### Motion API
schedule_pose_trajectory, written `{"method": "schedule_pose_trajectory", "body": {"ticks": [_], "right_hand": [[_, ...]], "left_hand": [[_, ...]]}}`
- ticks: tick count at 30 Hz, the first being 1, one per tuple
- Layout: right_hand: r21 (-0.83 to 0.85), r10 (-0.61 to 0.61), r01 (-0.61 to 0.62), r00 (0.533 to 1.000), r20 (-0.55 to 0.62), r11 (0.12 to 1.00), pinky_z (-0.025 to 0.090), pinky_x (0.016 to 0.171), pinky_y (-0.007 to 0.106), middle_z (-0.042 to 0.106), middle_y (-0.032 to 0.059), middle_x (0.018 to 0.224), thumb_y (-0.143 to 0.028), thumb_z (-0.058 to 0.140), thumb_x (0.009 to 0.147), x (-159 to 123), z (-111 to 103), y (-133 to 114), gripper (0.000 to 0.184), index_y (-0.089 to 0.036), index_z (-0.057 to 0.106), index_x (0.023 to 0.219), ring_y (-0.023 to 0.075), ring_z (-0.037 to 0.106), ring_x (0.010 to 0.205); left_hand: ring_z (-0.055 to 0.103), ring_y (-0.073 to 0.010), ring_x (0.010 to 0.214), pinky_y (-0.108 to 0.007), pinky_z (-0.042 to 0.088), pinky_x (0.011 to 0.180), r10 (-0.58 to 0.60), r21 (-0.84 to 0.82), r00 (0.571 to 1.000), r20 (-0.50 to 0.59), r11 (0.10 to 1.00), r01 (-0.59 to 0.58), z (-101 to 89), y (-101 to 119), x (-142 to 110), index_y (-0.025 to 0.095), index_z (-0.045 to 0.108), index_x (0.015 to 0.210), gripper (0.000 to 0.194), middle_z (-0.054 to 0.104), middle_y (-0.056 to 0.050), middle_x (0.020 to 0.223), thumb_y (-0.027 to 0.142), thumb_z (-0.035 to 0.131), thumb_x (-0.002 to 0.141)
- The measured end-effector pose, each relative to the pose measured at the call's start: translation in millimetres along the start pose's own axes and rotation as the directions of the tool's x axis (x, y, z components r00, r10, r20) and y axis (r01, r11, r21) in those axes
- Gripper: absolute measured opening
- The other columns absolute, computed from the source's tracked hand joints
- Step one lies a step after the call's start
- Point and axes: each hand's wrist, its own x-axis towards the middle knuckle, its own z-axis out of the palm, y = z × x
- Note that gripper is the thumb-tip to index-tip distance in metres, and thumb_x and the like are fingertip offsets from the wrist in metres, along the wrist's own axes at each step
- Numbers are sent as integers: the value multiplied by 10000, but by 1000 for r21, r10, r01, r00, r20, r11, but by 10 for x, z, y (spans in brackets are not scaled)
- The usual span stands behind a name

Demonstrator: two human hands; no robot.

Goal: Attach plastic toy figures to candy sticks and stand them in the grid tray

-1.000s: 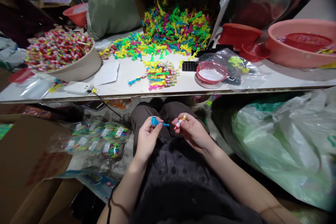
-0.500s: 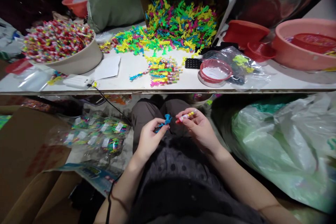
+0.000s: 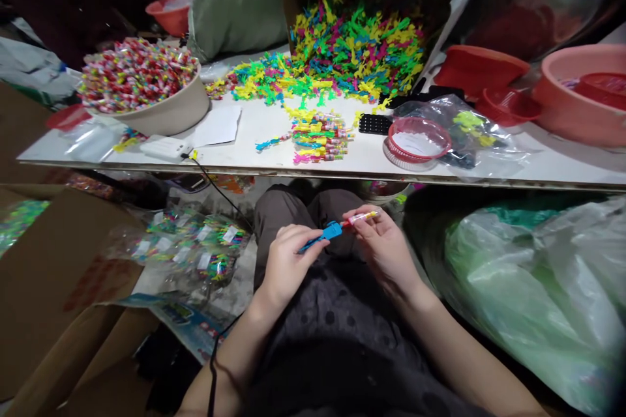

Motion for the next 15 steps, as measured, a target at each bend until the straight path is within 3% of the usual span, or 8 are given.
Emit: {"method": "schedule_pose_trajectory", "body": {"ticks": [10, 15], "right_hand": [[60, 65, -62, 997, -42, 996, 471, 705, 206, 663, -20, 794, -272, 726, 654, 25, -17, 83, 216, -216, 587, 809, 86, 596, 686], [30, 104, -101, 989, -104, 994, 477, 686, 194, 667, -18, 771, -323, 756, 600, 57, 18, 72, 278, -218, 587, 794, 91, 600, 692]], "left_hand": [[559, -128, 725, -267, 384, 692, 17, 76, 999, 29, 997, -19, -18, 12, -3, 185, 655, 821, 120, 656, -12, 745, 277, 589, 782], [561, -135, 734, -268, 379, 699, -36, 42, 999, 40, 999, 34, -4, 9, 9, 191, 669, 837, 146, 667, -20, 765, 299, 591, 778]]}}
